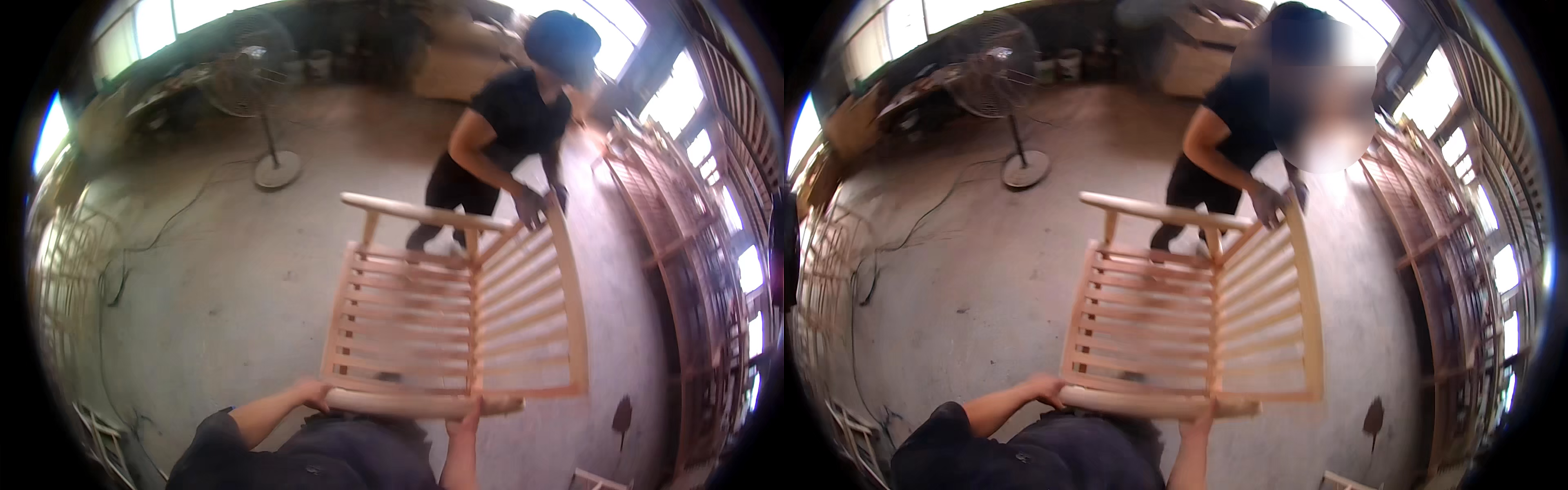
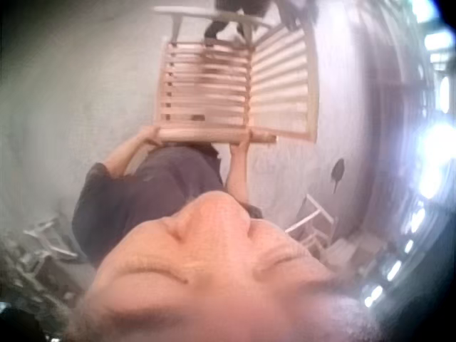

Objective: The person assembles a wooden chair by securing the backrest to the frame using a metal clamp and a pneumatic nail gun. After fastening the components, the person removes the clamp and lifts the chair upright with a coworker to inspect the assembly.

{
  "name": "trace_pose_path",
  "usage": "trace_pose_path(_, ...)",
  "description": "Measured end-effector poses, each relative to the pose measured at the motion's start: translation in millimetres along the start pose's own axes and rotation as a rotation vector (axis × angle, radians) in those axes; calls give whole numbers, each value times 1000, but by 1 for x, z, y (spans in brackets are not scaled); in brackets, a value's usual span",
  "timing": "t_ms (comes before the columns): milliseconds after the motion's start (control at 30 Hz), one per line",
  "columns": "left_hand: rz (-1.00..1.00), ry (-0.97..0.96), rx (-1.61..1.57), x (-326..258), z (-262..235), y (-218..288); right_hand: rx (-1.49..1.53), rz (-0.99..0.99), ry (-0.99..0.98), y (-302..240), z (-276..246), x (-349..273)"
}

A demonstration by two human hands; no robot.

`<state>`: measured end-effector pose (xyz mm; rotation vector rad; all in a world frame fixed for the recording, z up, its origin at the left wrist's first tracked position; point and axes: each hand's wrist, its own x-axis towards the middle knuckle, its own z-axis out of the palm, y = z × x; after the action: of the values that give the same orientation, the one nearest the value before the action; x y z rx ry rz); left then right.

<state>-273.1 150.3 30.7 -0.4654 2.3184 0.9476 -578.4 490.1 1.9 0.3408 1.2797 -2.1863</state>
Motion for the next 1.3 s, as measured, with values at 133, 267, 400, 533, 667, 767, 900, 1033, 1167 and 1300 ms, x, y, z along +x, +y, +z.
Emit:
trace_pose_path(133, -56, 43, 34, 0, 9, -18, 68, 119, 187, -8, 46, -17)
trace_pose_path(267, -91, 13, 72, -7, -18, 7, 50, 91, 301, -13, 52, -15)
trace_pose_path(400, -69, 58, 63, -6, -6, -7, 76, 102, 384, -14, 57, -17)
trace_pose_path(533, -65, 54, 46, -21, -3, 10, 50, 57, 388, -14, 48, -21)
trace_pose_path(667, -34, 122, 43, -10, 20, 18, -39, -52, 270, -7, 20, 3)
trace_pose_path(767, -37, 156, 57, -13, 34, 18, -83, -39, 362, -4, 27, 7)
trace_pose_path(900, -78, 143, 96, -16, 27, 36, -76, 37, 319, -11, 17, 18)
trace_pose_path(1033, -129, 127, 155, -7, 26, 47, -20, 108, 214, -12, -4, 36)
trace_pose_path(1167, -107, 191, 128, -14, 31, 63, 16, 143, 268, -9, -8, 33)
trace_pose_path(1300, -126, 191, 104, -14, 34, 91, -41, 48, 171, -11, -3, 27)
